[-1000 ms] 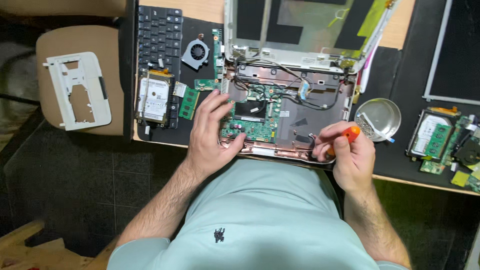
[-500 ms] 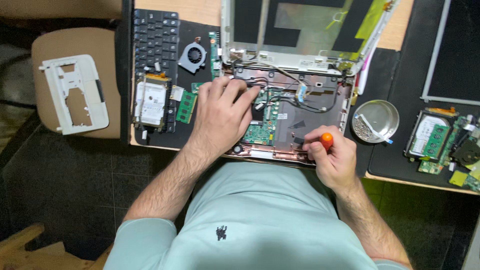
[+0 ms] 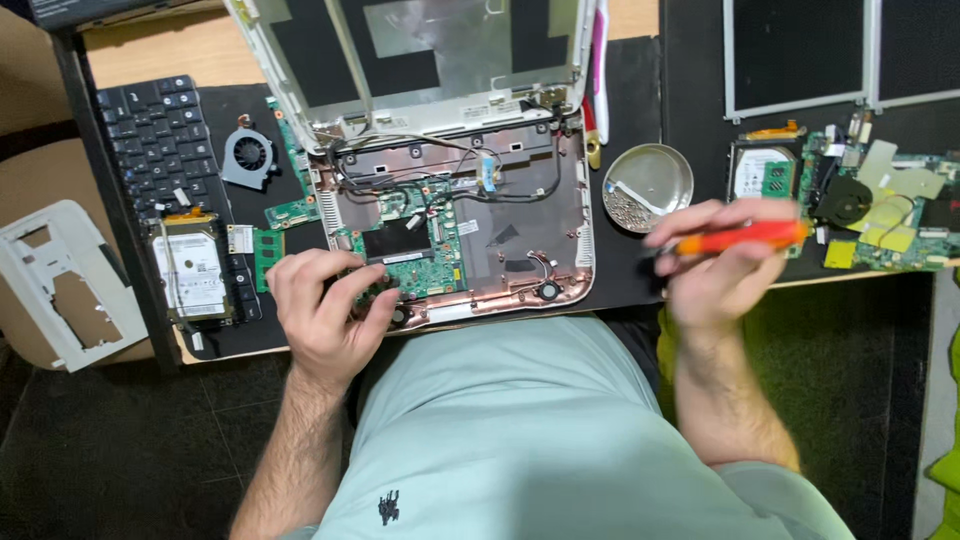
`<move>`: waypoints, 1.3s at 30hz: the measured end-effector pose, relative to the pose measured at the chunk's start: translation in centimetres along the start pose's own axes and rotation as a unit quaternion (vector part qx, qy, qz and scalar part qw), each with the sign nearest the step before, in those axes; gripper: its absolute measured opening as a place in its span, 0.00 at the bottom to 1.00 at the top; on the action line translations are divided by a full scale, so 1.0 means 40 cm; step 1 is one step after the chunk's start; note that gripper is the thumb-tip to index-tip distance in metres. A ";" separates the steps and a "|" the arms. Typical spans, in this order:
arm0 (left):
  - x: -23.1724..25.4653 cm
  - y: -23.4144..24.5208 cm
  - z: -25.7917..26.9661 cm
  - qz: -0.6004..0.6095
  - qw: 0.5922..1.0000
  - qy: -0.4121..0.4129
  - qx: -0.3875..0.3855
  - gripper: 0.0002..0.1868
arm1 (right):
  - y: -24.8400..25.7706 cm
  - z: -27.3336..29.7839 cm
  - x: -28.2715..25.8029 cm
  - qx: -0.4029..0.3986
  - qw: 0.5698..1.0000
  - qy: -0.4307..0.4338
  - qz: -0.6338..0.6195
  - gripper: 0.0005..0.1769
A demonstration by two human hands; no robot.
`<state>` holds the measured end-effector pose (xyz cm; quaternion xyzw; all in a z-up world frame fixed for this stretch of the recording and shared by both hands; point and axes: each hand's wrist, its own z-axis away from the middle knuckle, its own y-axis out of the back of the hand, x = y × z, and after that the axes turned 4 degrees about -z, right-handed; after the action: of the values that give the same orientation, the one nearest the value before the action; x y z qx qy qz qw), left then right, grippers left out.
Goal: The person places a motherboard into the chassis of a disassembled laptop and secures it using a screwdriver. They then install a cooling fan onto the motherboard and fasten it with screws.
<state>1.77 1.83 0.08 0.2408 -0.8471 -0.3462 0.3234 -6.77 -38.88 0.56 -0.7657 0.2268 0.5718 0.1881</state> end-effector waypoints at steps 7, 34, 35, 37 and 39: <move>0.002 -0.013 -0.002 0.014 1.000 -0.022 0.003 0.13 | 0.191 -0.073 -0.024 -0.152 0.964 0.066 0.208 0.17; -0.022 -0.048 0.017 0.035 0.999 -0.011 0.039 0.08 | 0.102 -0.122 0.045 -0.273 0.768 0.175 0.552 0.18; -0.022 -0.049 0.018 0.032 0.999 -0.012 0.040 0.08 | 0.103 -0.123 0.045 -0.274 0.773 0.170 0.547 0.18; -0.021 -0.050 0.018 0.029 0.999 -0.013 0.041 0.08 | 0.104 -0.126 0.045 -0.275 0.777 0.166 0.542 0.18; -0.020 -0.049 0.018 0.027 0.999 -0.012 0.043 0.07 | 0.105 -0.130 0.046 -0.277 0.786 0.162 0.528 0.17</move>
<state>2.17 1.39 -2.09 0.2275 -0.8713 -0.3031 0.3119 -4.59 -45.45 0.10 -0.6271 0.4543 0.4878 -0.4030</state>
